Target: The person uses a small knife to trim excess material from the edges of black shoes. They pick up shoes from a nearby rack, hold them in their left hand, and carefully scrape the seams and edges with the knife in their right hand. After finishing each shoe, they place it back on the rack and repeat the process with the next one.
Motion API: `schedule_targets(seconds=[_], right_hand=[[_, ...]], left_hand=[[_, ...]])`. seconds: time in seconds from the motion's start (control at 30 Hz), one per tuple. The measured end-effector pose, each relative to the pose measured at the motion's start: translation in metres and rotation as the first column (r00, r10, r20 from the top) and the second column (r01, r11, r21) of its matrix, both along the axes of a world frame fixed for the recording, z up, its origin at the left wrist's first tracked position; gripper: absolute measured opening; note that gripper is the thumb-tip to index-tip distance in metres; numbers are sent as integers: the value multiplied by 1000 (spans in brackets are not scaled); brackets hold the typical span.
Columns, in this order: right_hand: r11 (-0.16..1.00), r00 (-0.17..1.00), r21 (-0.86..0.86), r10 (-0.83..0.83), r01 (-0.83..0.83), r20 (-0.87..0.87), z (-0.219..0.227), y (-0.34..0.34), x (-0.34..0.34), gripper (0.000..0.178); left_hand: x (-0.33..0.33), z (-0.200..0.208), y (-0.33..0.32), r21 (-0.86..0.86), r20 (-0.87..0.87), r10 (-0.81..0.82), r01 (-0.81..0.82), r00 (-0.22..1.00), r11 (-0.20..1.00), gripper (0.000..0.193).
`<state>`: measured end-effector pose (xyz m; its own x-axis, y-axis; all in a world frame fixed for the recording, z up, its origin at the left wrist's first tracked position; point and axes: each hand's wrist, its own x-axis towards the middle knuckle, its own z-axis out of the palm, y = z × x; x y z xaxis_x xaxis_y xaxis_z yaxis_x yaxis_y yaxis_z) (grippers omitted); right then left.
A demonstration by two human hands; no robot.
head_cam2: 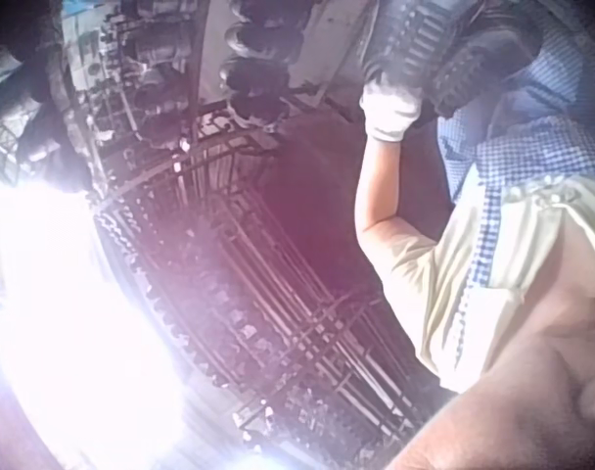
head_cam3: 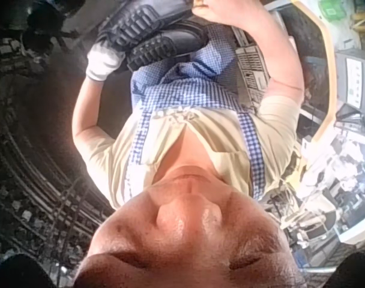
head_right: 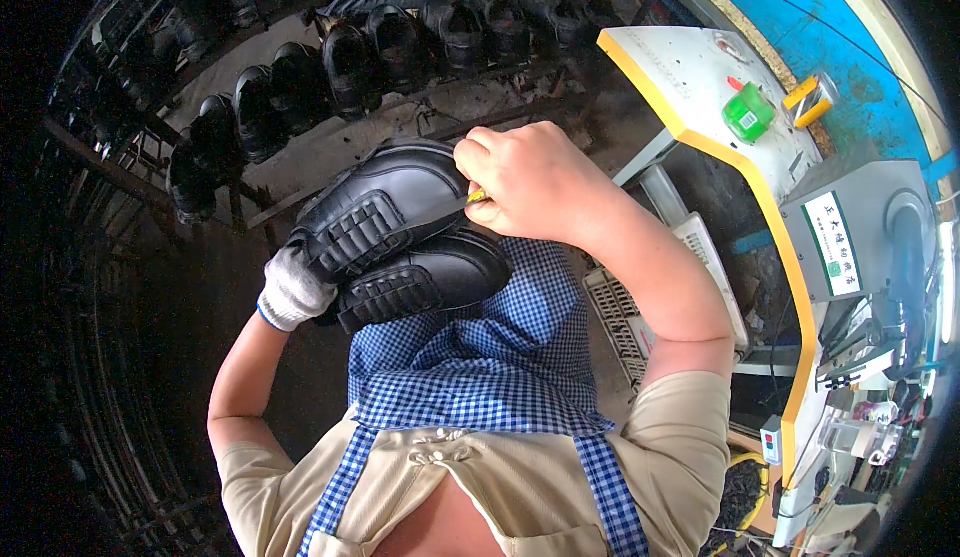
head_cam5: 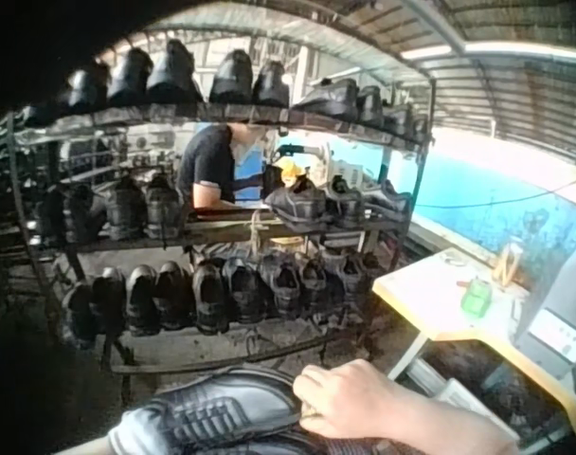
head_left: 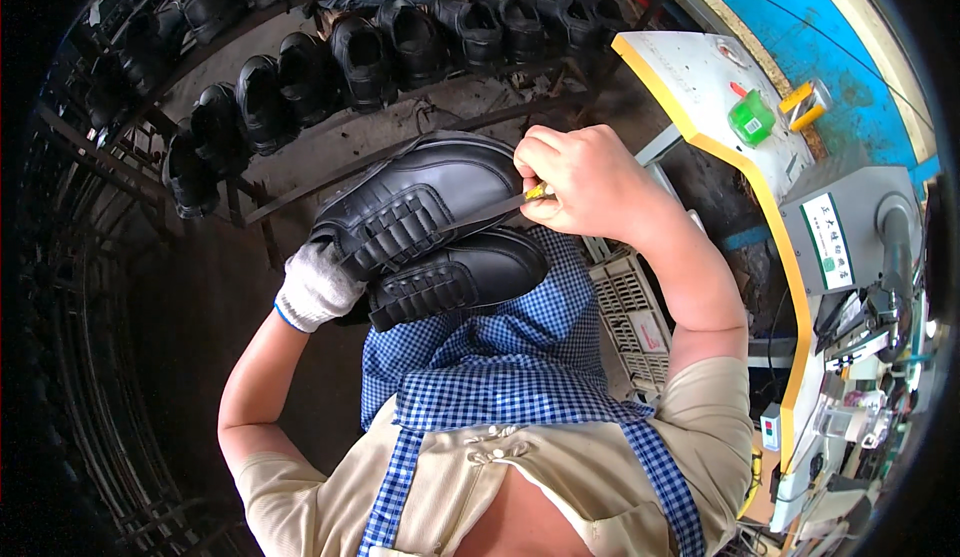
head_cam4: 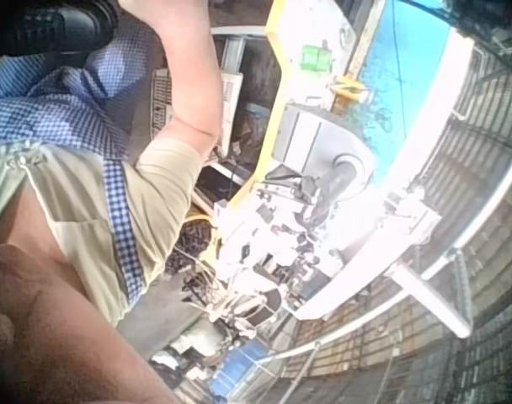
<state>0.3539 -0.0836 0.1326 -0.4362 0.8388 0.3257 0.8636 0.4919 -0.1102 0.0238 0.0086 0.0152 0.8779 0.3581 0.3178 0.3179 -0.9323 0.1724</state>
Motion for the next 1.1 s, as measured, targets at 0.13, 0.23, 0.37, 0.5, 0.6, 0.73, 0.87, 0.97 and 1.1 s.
schedule_targets(seconds=[0.13, 0.23, 0.37, 0.5, 0.6, 0.73, 0.87, 0.97, 1.1], right_hand=[[992, 984, 85, 108, -97, -144, -12, 5, 7, 26], [978, 966, 165, 161, -129, -202, -20, 7, 10, 25], [972, 953, 191, 183, -138, -242, -26, 5, 11, 25], [973, 940, 185, 186, -136, -286, -29, 6, 14, 27], [992, 886, 91, 118, -86, -449, -32, 10, 13, 30], [974, 748, -225, -143, -9, -648, -39, -10, 31, 28], [967, 739, -217, -47, -135, -672, -49, -26, 24, 26], [967, 775, -207, -16, -149, -632, -57, -28, 21, 31], [981, 844, -138, 40, -135, -535, -58, -26, 19, 25]], left_hand=[[-3, -4, -4, -9, -41, 64, -64, 997, 998, 54], [-3, -9, -5, -19, -62, 97, -99, 993, 995, 54], [-3, -7, -5, -33, -66, 75, -77, 995, 996, 54], [-2, -12, -4, -62, -93, 65, -71, 994, 996, 54], [2, -14, -5, -44, -54, 64, -66, 996, 997, 54], [1, -15, -6, 59, -25, 144, -142, 989, 988, 56], [-5, -17, -7, 43, -76, 206, -203, 976, 978, 54], [-5, -18, -8, 44, 3, 174, -174, 985, 984, 54], [3, -14, -14, -1, 95, 162, -162, 982, 987, 54]])
